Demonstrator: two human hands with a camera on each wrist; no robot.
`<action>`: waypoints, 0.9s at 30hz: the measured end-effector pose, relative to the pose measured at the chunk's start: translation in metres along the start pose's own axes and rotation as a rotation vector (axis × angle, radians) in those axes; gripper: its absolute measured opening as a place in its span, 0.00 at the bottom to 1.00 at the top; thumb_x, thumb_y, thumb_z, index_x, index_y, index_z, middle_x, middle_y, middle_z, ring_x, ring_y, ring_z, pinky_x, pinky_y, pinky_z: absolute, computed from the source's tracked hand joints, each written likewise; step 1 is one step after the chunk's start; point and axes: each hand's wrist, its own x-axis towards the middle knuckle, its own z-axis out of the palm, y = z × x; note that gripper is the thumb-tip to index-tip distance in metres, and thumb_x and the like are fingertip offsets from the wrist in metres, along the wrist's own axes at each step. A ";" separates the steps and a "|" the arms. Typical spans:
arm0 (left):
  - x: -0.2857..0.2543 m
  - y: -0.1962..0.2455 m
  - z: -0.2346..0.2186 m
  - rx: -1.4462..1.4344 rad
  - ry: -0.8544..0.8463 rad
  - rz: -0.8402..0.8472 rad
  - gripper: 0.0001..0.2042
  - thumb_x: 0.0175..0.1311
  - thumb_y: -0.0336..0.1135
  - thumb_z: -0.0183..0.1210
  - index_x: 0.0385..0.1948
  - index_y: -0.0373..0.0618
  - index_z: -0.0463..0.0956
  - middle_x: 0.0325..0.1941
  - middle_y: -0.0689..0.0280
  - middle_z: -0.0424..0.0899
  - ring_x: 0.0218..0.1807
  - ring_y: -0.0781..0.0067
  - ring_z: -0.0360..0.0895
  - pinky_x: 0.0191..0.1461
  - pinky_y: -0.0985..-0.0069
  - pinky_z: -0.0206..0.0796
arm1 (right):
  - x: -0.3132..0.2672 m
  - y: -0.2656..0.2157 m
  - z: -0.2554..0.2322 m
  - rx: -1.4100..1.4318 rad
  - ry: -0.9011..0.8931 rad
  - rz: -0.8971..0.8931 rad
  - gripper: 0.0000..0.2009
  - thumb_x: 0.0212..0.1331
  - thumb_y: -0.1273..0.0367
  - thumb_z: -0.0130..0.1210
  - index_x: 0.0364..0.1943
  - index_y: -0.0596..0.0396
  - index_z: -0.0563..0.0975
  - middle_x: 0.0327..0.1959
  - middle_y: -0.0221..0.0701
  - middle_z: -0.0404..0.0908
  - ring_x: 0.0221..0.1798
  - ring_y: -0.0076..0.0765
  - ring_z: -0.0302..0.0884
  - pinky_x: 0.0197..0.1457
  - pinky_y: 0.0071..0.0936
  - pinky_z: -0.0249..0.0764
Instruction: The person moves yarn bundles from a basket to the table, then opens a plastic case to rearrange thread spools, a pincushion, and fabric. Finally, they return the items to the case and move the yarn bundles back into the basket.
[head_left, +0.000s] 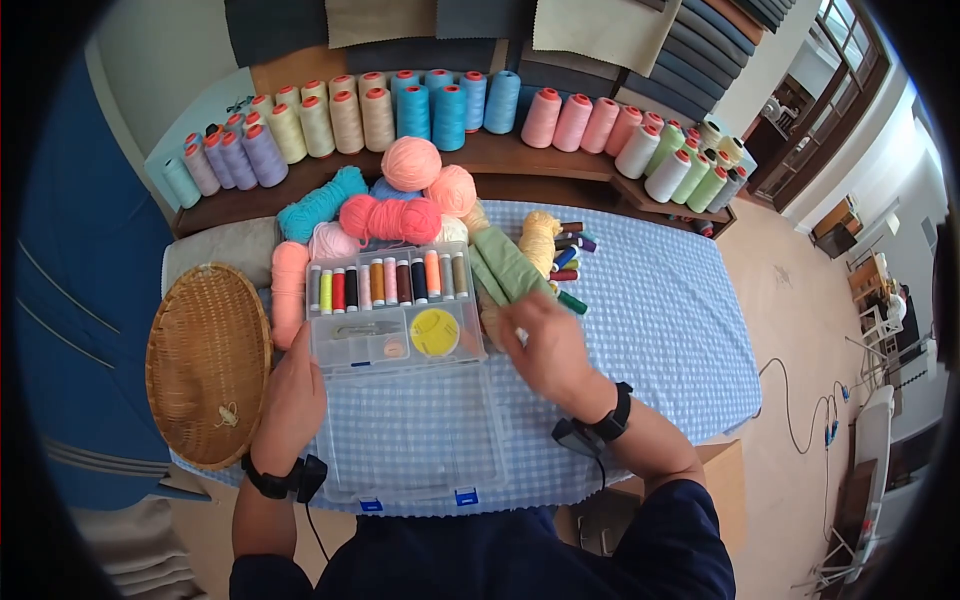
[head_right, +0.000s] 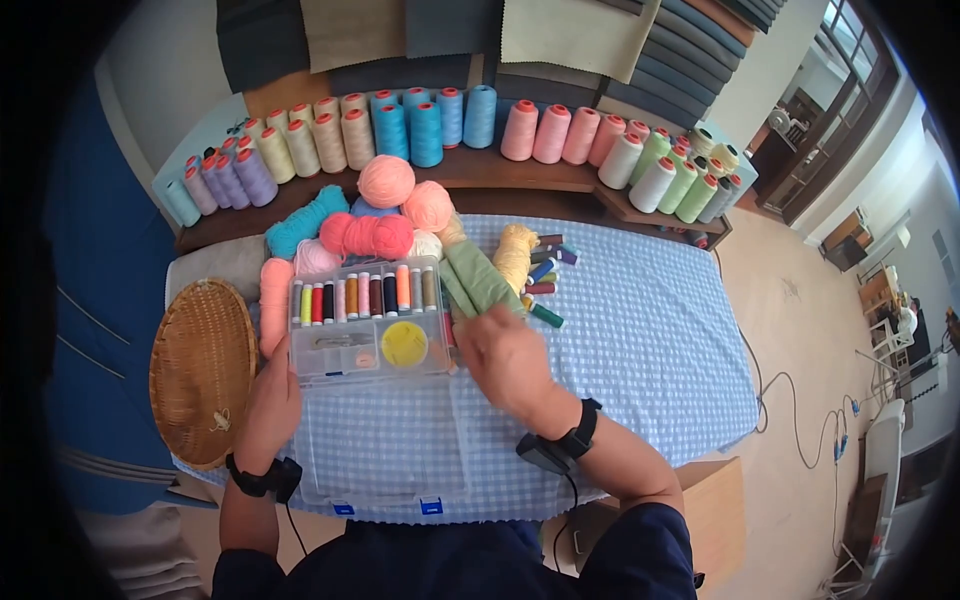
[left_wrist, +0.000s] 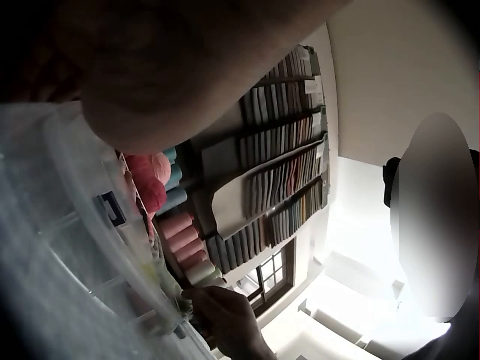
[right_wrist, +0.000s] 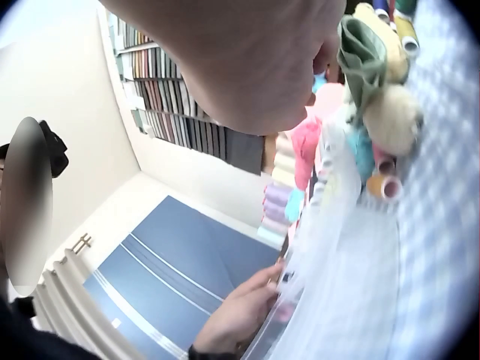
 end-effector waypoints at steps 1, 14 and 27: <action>-0.001 -0.001 0.001 -0.004 -0.001 0.000 0.25 0.80 0.24 0.46 0.77 0.30 0.59 0.66 0.31 0.78 0.65 0.31 0.79 0.68 0.47 0.71 | 0.008 0.005 -0.004 -0.003 -0.003 0.000 0.13 0.64 0.68 0.67 0.45 0.62 0.79 0.38 0.51 0.84 0.39 0.62 0.86 0.42 0.51 0.82; -0.004 -0.001 0.002 0.042 0.016 0.044 0.25 0.80 0.24 0.46 0.77 0.30 0.59 0.68 0.33 0.77 0.68 0.33 0.77 0.71 0.49 0.70 | 0.018 0.069 -0.032 0.198 0.224 0.266 0.09 0.71 0.73 0.63 0.50 0.62 0.83 0.43 0.46 0.88 0.41 0.48 0.87 0.47 0.37 0.82; 0.014 0.097 -0.004 0.077 -0.044 0.561 0.12 0.69 0.26 0.61 0.52 0.37 0.81 0.51 0.53 0.84 0.55 0.46 0.80 0.61 0.54 0.72 | -0.102 0.149 -0.098 -0.413 0.135 0.578 0.14 0.65 0.69 0.67 0.51 0.59 0.84 0.45 0.47 0.87 0.46 0.58 0.86 0.51 0.47 0.81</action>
